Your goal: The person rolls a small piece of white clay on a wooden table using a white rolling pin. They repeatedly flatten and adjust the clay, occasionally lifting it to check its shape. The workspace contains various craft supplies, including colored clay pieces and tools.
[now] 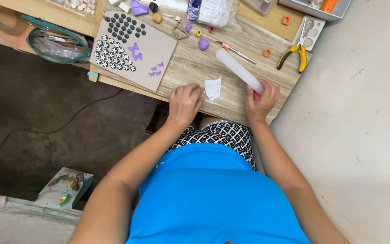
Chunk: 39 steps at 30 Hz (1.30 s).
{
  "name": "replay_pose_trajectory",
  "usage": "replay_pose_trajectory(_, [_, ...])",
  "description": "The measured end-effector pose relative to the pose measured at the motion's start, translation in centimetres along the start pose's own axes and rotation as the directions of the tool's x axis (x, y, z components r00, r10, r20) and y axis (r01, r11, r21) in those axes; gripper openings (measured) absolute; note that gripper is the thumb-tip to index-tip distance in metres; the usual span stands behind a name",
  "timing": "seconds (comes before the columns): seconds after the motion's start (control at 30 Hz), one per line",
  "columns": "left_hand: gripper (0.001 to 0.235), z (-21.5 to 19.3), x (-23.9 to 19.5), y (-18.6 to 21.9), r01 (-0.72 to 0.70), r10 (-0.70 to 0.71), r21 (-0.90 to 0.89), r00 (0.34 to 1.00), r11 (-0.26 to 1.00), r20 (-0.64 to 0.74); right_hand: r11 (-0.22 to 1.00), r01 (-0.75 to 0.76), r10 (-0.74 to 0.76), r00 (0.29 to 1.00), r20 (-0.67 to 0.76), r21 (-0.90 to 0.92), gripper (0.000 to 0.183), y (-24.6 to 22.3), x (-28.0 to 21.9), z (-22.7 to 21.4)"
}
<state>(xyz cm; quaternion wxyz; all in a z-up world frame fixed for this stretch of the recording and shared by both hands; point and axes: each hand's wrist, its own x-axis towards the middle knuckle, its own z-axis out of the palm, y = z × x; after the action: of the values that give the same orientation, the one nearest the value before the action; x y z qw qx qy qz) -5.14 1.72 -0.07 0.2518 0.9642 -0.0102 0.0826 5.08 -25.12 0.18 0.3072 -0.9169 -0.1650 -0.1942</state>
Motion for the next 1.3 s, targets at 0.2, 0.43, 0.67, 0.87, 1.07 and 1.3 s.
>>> replay_pose_trajectory(0.2, [0.021,0.0,1.0,1.0,0.076,-0.076,-0.005,0.996,0.997,-0.048,1.0,-0.024,0.024,1.0,0.007,-0.016,0.039,-0.3,-0.3,-0.6])
replay_pose_trajectory(0.43, [0.036,-0.7,4.2,2.5,0.081,-0.086,-0.057,0.993,0.995,-0.083,0.999,-0.037,0.037,0.999,-0.007,-0.015,0.039,0.9,-0.9,-0.2])
replay_pose_trajectory(0.67, [0.04,2.1,4.5,3.4,0.03,-0.046,0.222,0.997,0.975,0.065,0.999,-0.033,0.033,0.999,0.007,-0.01,0.039,0.6,-0.9,0.1])
replay_pose_trajectory(0.87, [0.031,1.6,6.8,3.8,0.305,-0.303,0.025,0.926,0.952,0.226,0.999,-0.033,0.033,0.999,0.024,-0.002,0.041,0.3,-0.9,0.4])
replay_pose_trajectory(1.07, [0.029,4.3,5.9,2.6,0.193,-0.191,0.011,0.959,0.981,0.21,1.0,-0.023,0.024,0.999,0.038,-0.009,0.039,0.4,-0.7,0.8])
replay_pose_trajectory(1.3, [0.028,3.8,4.2,2.8,0.001,0.01,-0.086,0.992,0.996,0.126,1.0,-0.021,0.021,0.999,0.047,0.003,0.04,-0.3,-0.1,0.5])
